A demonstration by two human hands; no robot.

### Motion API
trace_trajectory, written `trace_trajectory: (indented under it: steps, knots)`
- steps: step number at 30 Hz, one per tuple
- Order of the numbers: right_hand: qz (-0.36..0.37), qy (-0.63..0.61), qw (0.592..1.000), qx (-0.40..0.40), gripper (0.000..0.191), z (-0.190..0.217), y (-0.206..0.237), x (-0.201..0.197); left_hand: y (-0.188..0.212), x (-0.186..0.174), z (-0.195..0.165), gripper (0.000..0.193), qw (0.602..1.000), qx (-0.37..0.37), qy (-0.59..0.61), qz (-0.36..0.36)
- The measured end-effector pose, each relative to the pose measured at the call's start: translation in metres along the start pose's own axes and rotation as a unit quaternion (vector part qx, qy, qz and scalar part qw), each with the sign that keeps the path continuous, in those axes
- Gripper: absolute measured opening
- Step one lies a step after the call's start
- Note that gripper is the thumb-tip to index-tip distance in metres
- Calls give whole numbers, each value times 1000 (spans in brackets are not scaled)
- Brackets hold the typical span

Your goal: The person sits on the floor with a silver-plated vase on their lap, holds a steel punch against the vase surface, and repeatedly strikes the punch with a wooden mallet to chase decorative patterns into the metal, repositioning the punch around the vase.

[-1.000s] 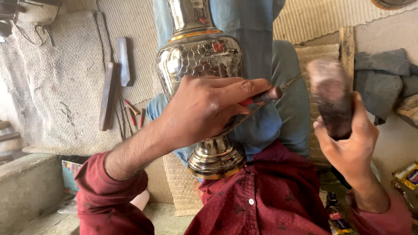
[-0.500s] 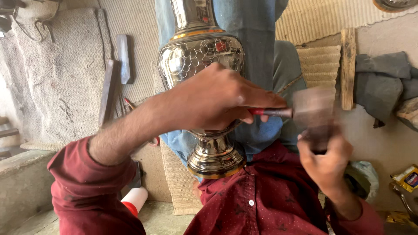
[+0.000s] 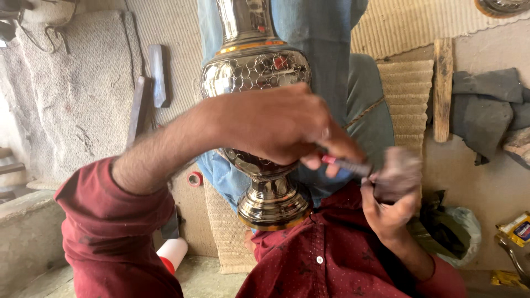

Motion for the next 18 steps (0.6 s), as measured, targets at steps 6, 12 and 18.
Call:
trace_trajectory:
  steps: [6, 12, 18]
  knots:
    - [-24, -81, 989, 122, 90, -30, 12, -13, 10, -15, 3, 54, 992, -19, -36, -116]
    - [-103, -168, 977, 80, 99, -14, 7, -31, 0, -8, 4, 54, 1000, 9, 12, -19]
    - [29, 70, 997, -14, 112, 8, -19, -15, 6, -7, 1, 52, 1000, 15, -5, -24]
Point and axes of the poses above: each hand's wrist, its own y-axis away from the middle knuckle, its own x-axis out of the palm, z = x × y, the point moved 8 cm from there along -y, towards the middle knuckle, and after that the axes turned 13 degrees about -y, right-handed, at the moved point
